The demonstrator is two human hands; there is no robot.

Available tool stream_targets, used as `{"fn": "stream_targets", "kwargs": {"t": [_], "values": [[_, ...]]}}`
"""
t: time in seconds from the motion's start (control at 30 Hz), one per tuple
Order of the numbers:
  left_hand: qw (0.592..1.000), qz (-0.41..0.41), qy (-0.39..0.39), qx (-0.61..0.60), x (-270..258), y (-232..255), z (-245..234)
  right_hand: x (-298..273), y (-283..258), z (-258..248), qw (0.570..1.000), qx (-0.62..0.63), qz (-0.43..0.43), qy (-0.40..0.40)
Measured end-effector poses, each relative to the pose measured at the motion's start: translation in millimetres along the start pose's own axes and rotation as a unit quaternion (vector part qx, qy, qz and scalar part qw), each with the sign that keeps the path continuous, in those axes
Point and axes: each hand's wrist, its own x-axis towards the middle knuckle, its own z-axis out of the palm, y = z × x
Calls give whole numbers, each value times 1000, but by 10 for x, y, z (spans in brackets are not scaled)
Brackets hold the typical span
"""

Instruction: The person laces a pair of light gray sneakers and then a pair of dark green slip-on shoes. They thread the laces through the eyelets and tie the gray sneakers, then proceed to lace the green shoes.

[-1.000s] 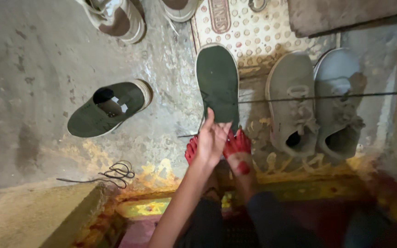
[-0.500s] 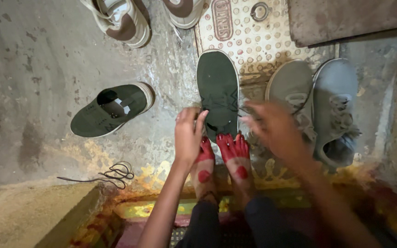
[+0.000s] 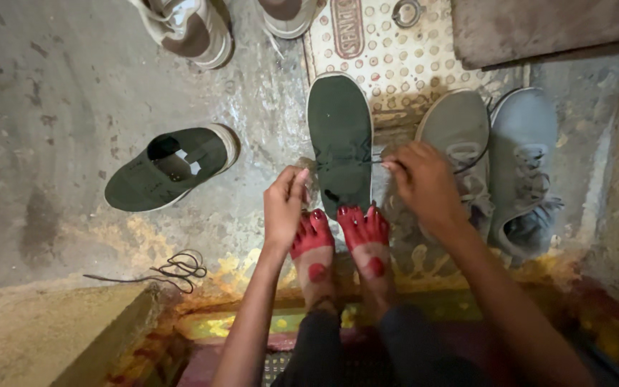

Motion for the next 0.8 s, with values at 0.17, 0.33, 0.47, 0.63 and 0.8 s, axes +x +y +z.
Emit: {"fn": "stream_targets", "kwargs": {"t": [0.17, 0.33, 0.47, 0.63, 0.8], "values": [[995, -46, -14, -88, -87, -87, -61, -19, -58, 23, 995, 75, 64, 0], [998, 4, 57, -29, -29, -106, 13, -30, -16, 102, 998, -20, 27, 45], [1000, -6, 23, -13, -24, -43, -64, -84, 78, 52, 997, -16, 70, -30], [998, -39, -43, 13, -192, 37, -174, -742, 79, 1153, 979, -178, 68, -73], [992, -95, -63, -55, -270, 40, -214, -1540, 571, 2320, 966, -255, 20, 18]]}}
